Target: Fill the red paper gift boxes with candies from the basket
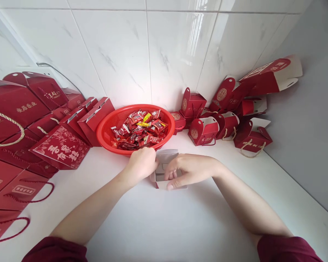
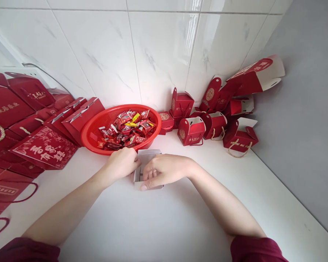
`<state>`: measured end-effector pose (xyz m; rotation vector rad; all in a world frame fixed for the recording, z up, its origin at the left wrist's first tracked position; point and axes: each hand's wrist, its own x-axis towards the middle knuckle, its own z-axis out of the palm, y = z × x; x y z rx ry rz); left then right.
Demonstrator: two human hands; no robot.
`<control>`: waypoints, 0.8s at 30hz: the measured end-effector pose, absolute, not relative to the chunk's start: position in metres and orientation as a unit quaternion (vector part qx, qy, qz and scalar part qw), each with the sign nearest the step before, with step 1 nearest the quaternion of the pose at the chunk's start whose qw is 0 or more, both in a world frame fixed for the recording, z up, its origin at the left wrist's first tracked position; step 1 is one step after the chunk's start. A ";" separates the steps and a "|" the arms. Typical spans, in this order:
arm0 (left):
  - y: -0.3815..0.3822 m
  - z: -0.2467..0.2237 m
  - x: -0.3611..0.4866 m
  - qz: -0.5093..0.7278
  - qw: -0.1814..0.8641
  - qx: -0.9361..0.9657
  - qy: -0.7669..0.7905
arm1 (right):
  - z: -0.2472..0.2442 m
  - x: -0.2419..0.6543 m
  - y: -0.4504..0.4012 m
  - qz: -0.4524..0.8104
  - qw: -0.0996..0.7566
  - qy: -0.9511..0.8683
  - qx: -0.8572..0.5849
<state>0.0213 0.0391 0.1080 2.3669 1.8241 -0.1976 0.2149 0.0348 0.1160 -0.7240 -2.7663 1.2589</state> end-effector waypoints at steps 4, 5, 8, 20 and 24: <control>0.039 0.108 0.021 -0.068 0.075 0.787 0.608 | 0.112 0.213 0.035 0.374 -0.028 -0.899 -0.227; 0.039 0.107 0.021 -0.068 0.075 0.787 0.608 | 0.111 0.213 0.034 0.363 -0.032 -0.902 -0.233; 0.039 0.107 0.022 -0.070 0.075 0.788 0.607 | 0.110 0.210 0.031 0.309 -0.032 -0.917 -0.252; 0.029 0.114 0.028 -0.142 0.179 0.807 0.544 | 0.115 0.208 0.025 0.212 0.045 -0.944 -0.249; 0.032 0.103 0.027 -0.131 0.165 0.813 0.543 | 0.115 0.215 0.031 0.050 0.127 -0.905 -0.402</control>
